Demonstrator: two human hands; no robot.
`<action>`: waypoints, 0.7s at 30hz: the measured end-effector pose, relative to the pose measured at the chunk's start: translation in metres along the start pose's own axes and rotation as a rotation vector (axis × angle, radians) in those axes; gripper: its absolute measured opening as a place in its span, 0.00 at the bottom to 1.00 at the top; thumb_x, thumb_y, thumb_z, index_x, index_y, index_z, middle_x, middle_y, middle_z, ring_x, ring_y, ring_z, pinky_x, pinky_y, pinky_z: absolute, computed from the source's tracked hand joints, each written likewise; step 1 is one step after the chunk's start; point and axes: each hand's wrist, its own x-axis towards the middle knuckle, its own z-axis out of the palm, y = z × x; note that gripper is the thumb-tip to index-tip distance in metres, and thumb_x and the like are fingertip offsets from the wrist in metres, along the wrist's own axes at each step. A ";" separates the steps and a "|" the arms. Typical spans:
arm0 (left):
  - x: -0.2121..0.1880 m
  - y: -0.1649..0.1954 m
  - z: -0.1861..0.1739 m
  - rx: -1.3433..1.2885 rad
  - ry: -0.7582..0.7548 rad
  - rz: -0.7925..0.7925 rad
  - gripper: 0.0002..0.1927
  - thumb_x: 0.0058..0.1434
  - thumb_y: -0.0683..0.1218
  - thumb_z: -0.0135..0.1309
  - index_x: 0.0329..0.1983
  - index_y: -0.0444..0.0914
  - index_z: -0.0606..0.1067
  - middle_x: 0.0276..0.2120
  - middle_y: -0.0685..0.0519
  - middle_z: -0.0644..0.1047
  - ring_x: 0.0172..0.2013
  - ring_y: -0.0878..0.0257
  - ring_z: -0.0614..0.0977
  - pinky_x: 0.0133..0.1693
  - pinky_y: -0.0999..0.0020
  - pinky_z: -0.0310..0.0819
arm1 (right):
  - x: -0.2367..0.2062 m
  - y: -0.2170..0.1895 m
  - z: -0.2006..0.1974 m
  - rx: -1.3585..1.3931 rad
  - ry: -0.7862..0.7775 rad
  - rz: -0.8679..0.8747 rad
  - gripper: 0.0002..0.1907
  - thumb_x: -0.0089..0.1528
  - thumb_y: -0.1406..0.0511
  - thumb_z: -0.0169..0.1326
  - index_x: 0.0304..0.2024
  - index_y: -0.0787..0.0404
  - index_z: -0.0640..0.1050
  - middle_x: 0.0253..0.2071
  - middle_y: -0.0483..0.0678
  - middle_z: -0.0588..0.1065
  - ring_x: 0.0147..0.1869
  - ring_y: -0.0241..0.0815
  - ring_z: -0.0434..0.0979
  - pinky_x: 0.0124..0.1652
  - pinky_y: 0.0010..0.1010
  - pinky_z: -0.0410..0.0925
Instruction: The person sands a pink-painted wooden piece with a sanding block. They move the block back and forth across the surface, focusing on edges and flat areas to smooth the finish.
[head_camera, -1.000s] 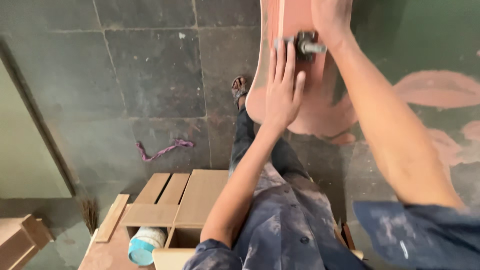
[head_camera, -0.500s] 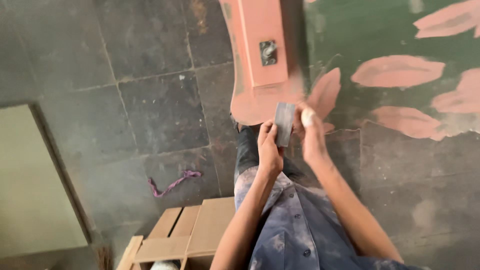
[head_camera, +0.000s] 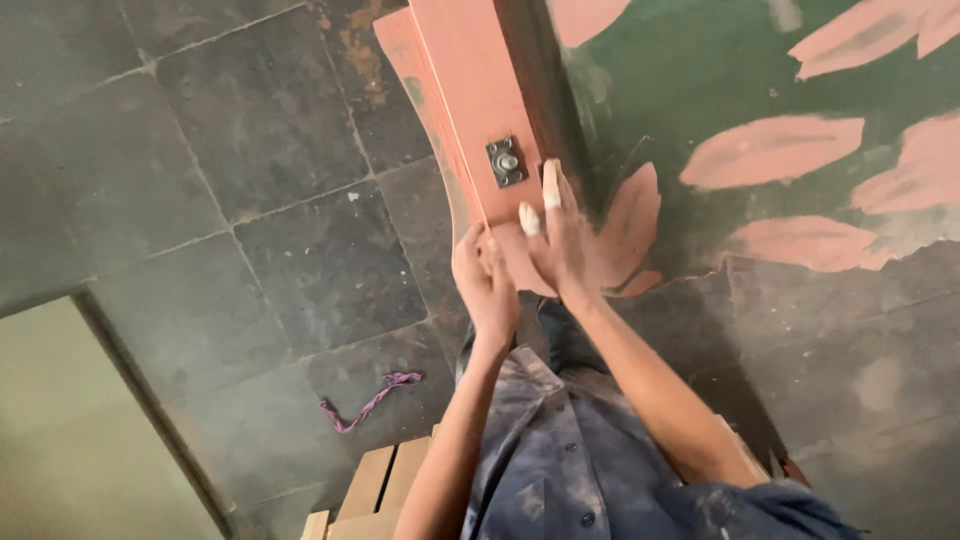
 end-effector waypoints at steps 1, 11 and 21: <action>0.006 0.000 -0.003 0.016 -0.009 0.022 0.18 0.73 0.45 0.46 0.62 0.31 0.71 0.58 0.41 0.75 0.61 0.48 0.74 0.63 0.56 0.66 | -0.002 -0.002 0.001 0.031 -0.052 0.087 0.32 0.73 0.59 0.42 0.75 0.67 0.55 0.76 0.62 0.57 0.80 0.62 0.54 0.73 0.49 0.48; 0.074 -0.001 0.034 -0.201 -0.119 0.023 0.26 0.76 0.41 0.37 0.76 0.32 0.59 0.77 0.39 0.57 0.77 0.47 0.56 0.75 0.58 0.49 | 0.066 0.011 0.008 0.202 -0.236 0.176 0.34 0.76 0.53 0.29 0.79 0.65 0.44 0.82 0.63 0.44 0.86 0.60 0.38 0.77 0.55 0.35; 0.064 -0.013 0.048 -0.146 -0.058 0.040 0.27 0.72 0.32 0.38 0.75 0.34 0.61 0.76 0.36 0.58 0.76 0.43 0.60 0.71 0.59 0.59 | 0.254 0.000 0.056 -0.206 -0.159 -0.169 0.32 0.78 0.55 0.40 0.75 0.67 0.52 0.76 0.66 0.55 0.79 0.67 0.53 0.73 0.59 0.48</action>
